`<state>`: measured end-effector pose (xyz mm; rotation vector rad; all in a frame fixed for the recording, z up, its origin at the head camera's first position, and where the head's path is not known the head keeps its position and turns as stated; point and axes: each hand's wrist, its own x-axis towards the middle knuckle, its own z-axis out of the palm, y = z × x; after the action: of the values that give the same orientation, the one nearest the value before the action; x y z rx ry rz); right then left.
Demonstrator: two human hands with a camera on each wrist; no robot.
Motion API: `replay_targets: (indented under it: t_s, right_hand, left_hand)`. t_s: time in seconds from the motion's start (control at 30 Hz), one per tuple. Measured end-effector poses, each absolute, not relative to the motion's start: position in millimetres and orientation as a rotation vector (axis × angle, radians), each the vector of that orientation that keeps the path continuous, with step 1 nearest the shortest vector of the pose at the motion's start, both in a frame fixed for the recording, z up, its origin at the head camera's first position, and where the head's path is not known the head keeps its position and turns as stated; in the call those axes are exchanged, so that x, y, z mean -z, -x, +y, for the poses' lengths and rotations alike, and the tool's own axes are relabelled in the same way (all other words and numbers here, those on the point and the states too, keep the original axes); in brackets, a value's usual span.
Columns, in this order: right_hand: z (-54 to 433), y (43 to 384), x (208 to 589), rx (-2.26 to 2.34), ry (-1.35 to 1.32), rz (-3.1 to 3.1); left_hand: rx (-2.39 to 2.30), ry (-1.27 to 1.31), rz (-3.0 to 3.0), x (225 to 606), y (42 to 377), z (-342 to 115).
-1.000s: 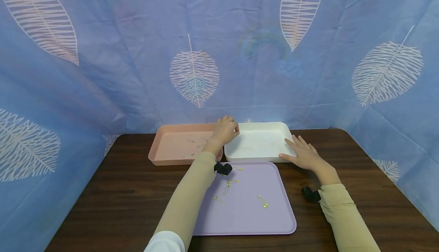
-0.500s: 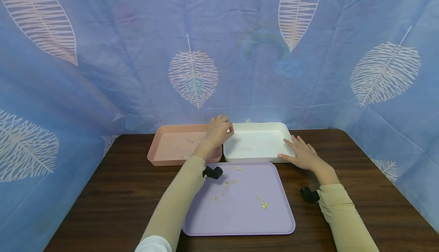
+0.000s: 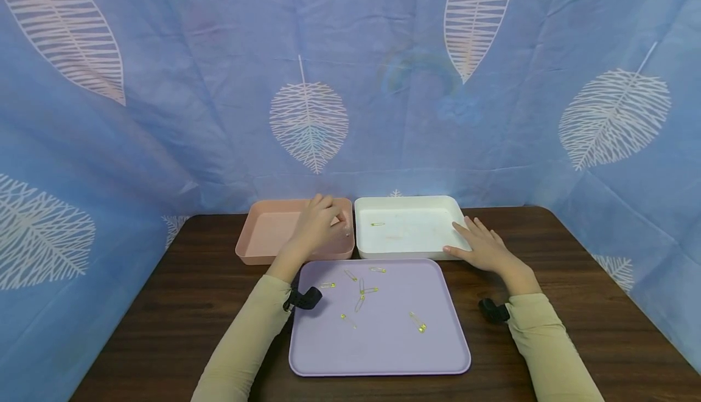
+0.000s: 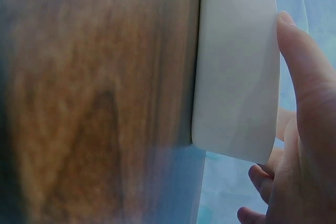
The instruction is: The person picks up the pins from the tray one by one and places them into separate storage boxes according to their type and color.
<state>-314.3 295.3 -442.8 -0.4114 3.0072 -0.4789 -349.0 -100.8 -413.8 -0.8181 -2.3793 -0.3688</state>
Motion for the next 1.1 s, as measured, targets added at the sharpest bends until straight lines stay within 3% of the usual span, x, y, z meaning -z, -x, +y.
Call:
replay_targets:
  t_s: [0.53, 1.1]
  right_hand:
    - [295, 316, 444, 0.47, 0.414, 3.015]
    - [296, 316, 446, 0.482, 0.412, 3.022]
  left_hand:
    - [0.432, 0.92, -2.364, 441, 309, -143]
    - [0.26, 0.999, -2.552, 455, 282, -156]
